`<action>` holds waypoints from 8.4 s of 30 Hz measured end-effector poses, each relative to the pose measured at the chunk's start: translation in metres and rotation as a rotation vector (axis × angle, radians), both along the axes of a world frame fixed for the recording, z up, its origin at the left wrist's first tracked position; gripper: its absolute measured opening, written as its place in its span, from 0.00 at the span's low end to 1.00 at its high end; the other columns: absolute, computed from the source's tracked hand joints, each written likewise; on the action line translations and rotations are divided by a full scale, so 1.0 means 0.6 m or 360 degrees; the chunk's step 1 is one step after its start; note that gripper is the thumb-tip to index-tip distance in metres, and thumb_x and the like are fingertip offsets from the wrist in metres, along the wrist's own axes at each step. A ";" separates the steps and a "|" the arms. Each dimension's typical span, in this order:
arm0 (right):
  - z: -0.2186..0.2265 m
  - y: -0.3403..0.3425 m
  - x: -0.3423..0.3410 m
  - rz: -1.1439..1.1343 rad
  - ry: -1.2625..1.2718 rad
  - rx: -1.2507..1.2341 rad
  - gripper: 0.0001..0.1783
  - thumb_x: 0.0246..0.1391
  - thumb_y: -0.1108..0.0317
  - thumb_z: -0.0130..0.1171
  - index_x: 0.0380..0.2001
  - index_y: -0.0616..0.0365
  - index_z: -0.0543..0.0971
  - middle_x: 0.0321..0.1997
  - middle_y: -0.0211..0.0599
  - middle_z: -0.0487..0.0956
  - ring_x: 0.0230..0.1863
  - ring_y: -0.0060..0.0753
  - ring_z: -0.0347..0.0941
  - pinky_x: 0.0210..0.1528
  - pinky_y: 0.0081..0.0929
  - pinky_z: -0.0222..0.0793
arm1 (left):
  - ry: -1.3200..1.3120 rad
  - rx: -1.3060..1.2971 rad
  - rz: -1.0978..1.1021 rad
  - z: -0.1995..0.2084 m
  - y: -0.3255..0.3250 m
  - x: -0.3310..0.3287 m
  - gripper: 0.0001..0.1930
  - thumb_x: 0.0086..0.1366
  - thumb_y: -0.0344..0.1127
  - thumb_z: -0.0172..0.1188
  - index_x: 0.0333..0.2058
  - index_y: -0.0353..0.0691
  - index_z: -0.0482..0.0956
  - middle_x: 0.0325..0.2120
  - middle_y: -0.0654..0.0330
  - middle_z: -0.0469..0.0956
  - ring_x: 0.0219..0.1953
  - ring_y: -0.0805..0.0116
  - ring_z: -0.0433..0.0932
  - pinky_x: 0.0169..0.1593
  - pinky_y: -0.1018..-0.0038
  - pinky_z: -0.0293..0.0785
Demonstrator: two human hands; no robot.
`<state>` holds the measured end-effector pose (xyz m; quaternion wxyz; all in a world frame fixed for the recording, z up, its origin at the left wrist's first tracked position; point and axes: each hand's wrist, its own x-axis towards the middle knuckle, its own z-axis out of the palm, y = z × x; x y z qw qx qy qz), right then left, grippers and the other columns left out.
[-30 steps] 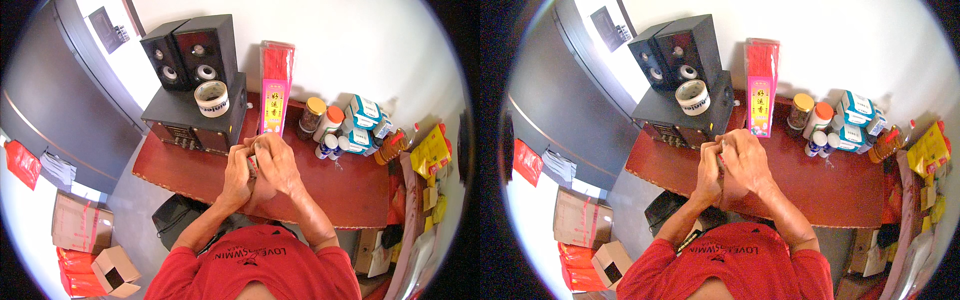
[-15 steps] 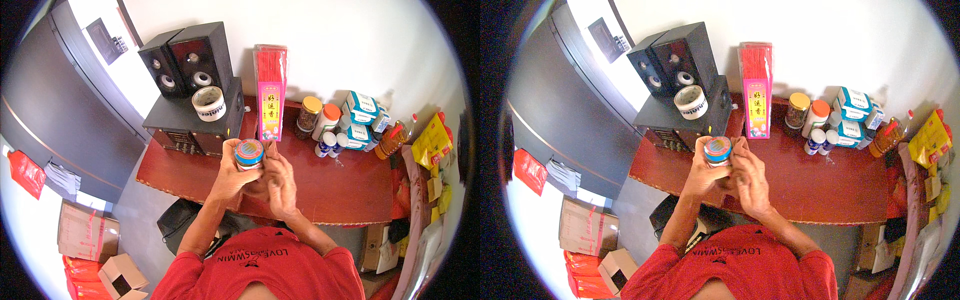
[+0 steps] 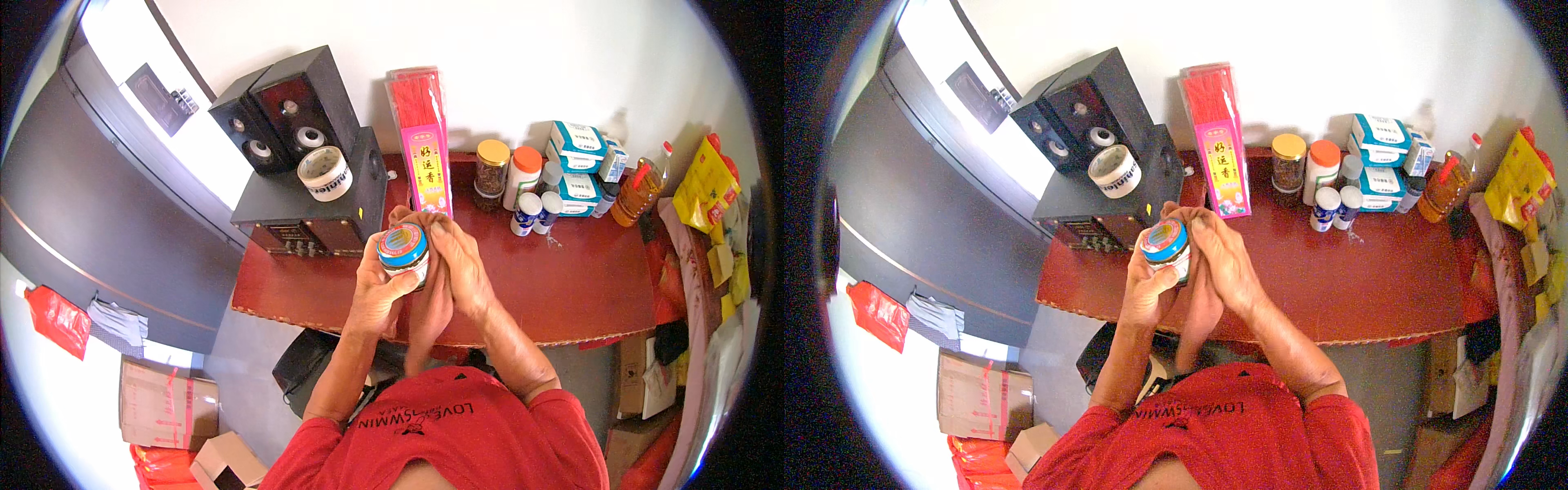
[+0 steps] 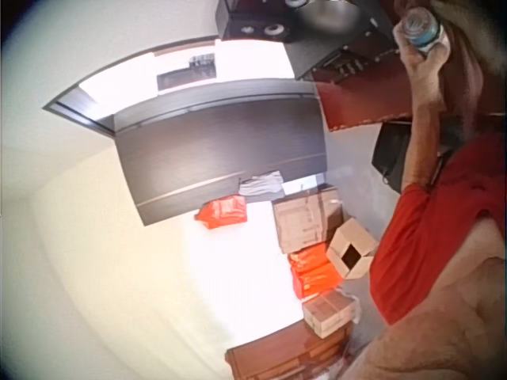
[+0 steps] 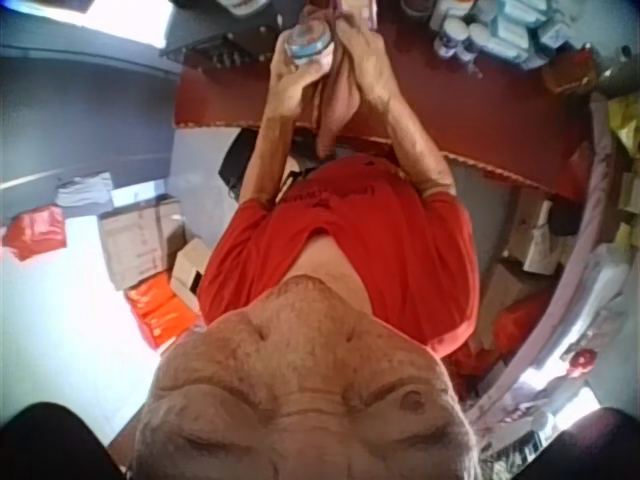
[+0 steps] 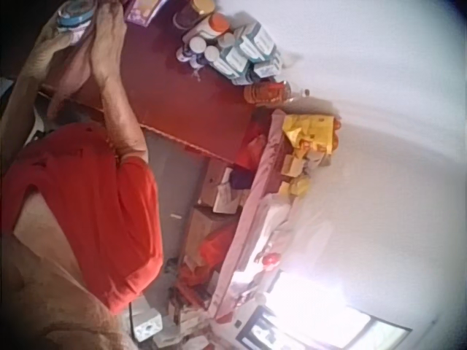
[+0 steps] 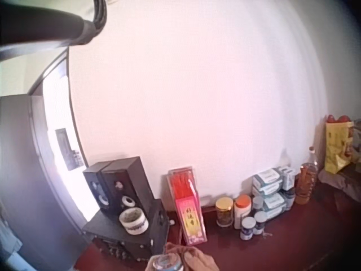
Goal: The person wipes the exterior of several small containers and jars on a red table using a cloth. They handle each item individually, wiping the sides and lids, then place them back on the table. The person also wipes the table surface between items.
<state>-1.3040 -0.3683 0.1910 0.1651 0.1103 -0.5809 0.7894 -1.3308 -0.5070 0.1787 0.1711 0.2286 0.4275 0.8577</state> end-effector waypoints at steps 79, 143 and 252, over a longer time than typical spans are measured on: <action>-0.036 -0.042 0.133 -0.0184 0.0361 0.0615 0.17 0.59 0.74 0.48 0.51 0.63 0.71 0.55 0.46 0.71 0.56 0.41 0.67 0.59 0.37 0.60 | -0.0736 0.0763 -0.0067 -0.030 -0.050 0.004 0.19 0.59 0.34 0.63 0.48 0.37 0.71 0.46 0.52 0.75 0.51 0.55 0.73 0.55 0.58 0.72; -0.086 -0.089 0.070 -0.0143 -0.0032 0.0638 0.29 0.63 0.63 0.48 0.63 0.63 0.57 0.63 0.48 0.64 0.65 0.42 0.57 0.65 0.35 0.52 | -0.0237 0.0352 0.0684 -0.071 -0.043 -0.022 0.19 0.59 0.36 0.52 0.48 0.39 0.65 0.39 0.60 0.73 0.42 0.68 0.73 0.48 0.71 0.71; -0.333 -0.108 0.006 -0.0509 -0.0171 0.2353 0.22 0.53 0.59 0.57 0.51 0.53 0.70 0.57 0.49 0.68 0.58 0.53 0.64 0.55 0.43 0.63 | -0.0726 -0.1335 0.1354 -0.247 -0.479 0.608 0.16 0.58 0.33 0.63 0.45 0.37 0.73 0.38 0.59 0.77 0.39 0.71 0.75 0.41 0.73 0.73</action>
